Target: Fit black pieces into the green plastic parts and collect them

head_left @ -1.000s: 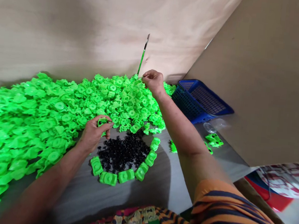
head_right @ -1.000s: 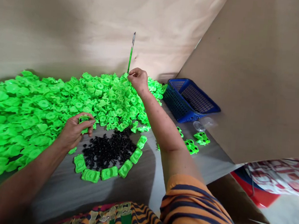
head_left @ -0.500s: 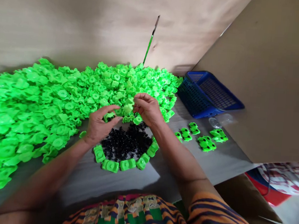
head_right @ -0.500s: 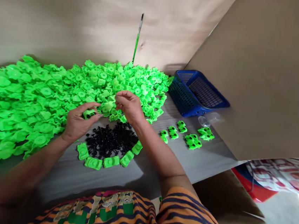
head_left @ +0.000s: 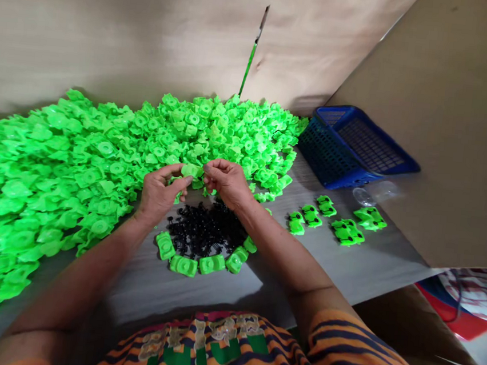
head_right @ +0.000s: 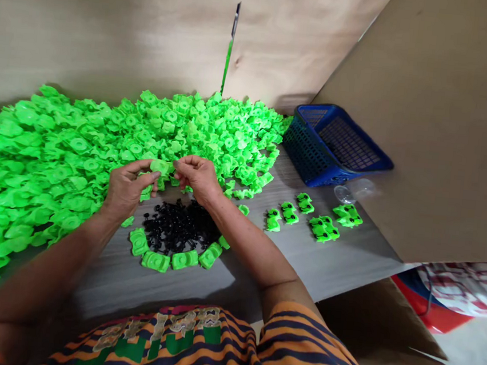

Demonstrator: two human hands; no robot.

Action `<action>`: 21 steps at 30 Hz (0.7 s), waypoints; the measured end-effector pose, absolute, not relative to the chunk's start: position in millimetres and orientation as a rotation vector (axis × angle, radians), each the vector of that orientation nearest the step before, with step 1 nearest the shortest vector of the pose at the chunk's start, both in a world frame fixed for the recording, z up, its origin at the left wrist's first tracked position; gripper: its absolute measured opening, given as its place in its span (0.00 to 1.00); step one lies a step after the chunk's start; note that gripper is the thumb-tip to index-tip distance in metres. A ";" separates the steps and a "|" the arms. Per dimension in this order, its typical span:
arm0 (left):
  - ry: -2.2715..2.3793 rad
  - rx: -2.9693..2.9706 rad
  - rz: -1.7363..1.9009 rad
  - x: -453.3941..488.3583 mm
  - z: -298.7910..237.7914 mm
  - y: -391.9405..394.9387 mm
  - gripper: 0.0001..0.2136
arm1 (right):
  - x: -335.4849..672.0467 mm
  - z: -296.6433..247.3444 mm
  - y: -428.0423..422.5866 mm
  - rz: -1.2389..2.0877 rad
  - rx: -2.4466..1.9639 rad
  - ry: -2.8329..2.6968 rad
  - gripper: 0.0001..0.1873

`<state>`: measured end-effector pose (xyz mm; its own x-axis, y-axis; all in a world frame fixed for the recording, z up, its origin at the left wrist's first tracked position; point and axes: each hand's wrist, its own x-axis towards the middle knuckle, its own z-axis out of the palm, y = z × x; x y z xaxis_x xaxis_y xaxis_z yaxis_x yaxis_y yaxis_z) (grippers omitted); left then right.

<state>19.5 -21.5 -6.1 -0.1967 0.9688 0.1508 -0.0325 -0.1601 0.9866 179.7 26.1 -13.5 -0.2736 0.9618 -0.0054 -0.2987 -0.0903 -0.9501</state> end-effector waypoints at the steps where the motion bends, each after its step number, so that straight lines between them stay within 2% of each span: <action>1: 1.210 1.089 1.468 18.5 -5.9 -18.9 0.13 | 180.8 -13.4 26.2 1.557 -0.878 -1.153 0.26; 6: 1.161 0.757 1.339 11.0 -6.0 -9.1 0.17 | 189.5 -6.5 27.4 1.476 -0.881 -1.205 0.20; 11: 1.144 0.656 1.346 8.4 -4.8 -6.8 0.15 | 188.0 -5.6 21.3 1.522 -0.825 -1.283 0.13; 14: 1.105 0.618 1.361 8.9 -2.9 -8.3 0.15 | 180.9 -10.4 15.6 1.530 -0.790 -1.354 0.13; 21: 1.094 0.717 1.337 9.8 1.6 -15.2 0.24 | 177.9 -11.7 11.7 1.581 -0.660 -1.410 0.17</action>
<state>9.8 -15.2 1.6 -0.1050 0.9734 -0.2038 -0.3923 0.1478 0.9079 177.9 11.7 -11.7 -0.4616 0.8713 0.1666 -0.2650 0.0438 -0.9633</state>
